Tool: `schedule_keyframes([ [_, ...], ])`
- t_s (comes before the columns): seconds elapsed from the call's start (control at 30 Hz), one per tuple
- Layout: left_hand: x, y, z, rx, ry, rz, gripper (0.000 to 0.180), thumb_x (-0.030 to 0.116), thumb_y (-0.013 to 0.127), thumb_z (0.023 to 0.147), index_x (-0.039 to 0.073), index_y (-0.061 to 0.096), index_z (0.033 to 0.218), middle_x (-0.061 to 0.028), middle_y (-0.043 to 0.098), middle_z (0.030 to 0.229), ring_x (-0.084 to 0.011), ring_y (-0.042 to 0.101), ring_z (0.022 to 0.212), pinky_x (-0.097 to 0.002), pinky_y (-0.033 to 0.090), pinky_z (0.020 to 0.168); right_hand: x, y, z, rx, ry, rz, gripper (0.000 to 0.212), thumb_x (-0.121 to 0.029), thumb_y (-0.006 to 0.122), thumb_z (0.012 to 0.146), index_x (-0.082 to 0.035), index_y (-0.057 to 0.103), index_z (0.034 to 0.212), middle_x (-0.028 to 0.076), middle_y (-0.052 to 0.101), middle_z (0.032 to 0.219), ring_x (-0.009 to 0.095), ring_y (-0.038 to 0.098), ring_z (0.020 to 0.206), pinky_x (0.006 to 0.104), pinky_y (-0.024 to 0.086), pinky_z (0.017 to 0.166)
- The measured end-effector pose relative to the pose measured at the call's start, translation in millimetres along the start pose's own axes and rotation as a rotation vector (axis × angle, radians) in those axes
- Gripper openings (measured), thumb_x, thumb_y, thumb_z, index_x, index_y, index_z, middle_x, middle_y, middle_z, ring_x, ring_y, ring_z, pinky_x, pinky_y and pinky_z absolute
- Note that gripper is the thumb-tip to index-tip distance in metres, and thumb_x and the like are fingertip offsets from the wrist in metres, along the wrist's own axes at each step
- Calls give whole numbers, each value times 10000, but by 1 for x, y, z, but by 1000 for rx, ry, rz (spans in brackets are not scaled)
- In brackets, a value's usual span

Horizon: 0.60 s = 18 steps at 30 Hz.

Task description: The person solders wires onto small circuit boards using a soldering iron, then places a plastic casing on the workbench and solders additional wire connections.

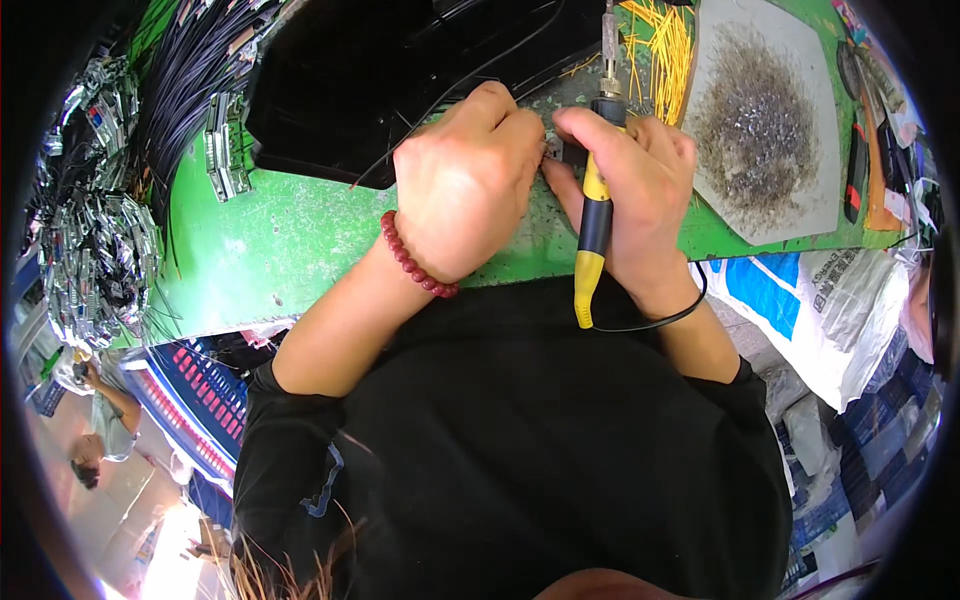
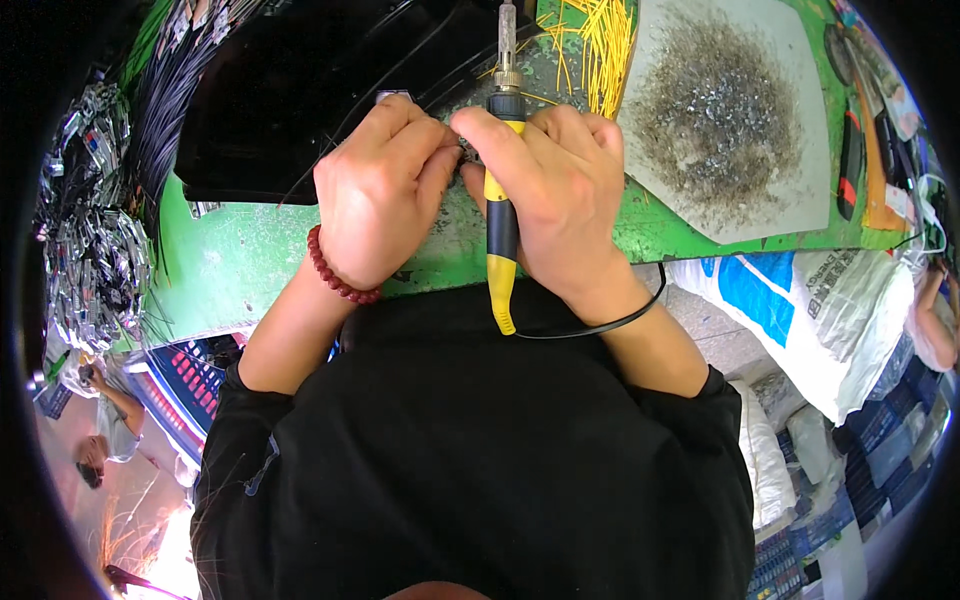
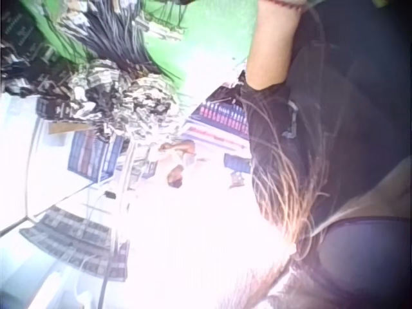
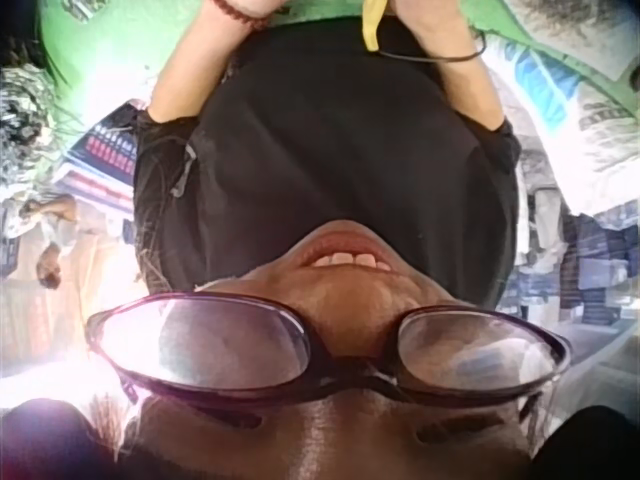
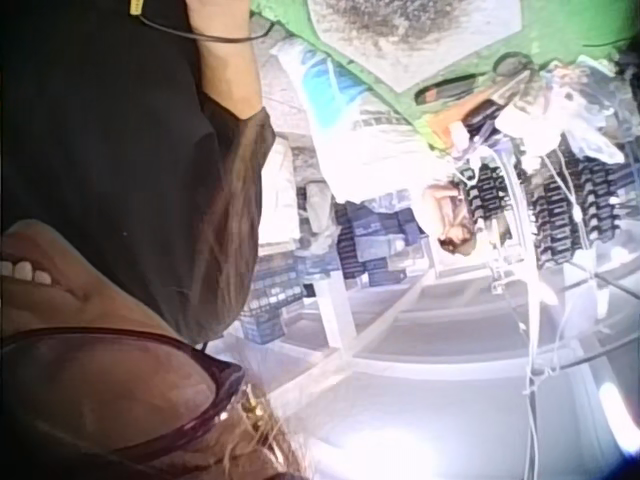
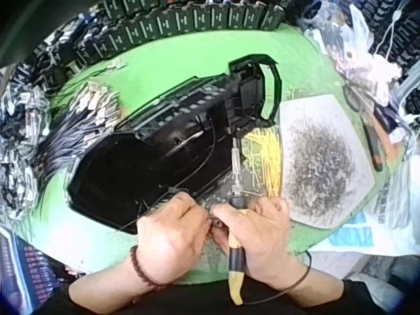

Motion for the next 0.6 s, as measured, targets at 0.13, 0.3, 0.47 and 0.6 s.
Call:
schedule_keyframes([
  [0.13, 4, -2, 3, -43, -37, 33, 86, 52, 720, 725, 83, 658, 776, -52, 569, 774, -232, 600, 633, -325, 488, 532, 18, -9, -6, 108, -62, 91, 324, -112, 747, 701, -150, 692, 1018, -8, 618, 720, 193, 525, 628, 334, 380, 593],
  [0.3, 7, -3, 13, -108, -29, 63, 80, 57, 720, 729, 93, 655, 760, -50, 572, 766, -246, 596, 624, -336, 485, 536, 59, -72, -29, 185, 255, 457, 596, -424, 581, 954, 32, 455, 1316, 122, 710, 778, 128, 635, 662, 227, 479, 602],
  [0.47, 13, -8, 19, -161, -36, 53, 100, 47, 688, 737, 79, 595, 720, -75, 554, 759, -286, 602, 621, -367, 481, 536, 117, -118, -65, 496, 545, 676, 729, -573, 443, 953, 108, 595, 1162, 51, 527, 633, 88, 452, 529, 195, 296, 474],
  [0.6, 15, -12, 19, -193, -79, 50, 84, 36, 719, 737, 70, 645, 758, -72, 587, 770, -272, 610, 628, -350, 484, 547, 138, -131, -65, 705, 624, 559, 259, -122, 575, 874, 65, 626, 1047, 35, 567, 710, 69, 498, 596, 190, 355, 545],
])
Point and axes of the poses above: each hand's wrist, its own z-axis towards the middle knuckle, its own y-axis out of the palm, x = y × z, the point moved 1 cm from there along z, towards the middle knuckle
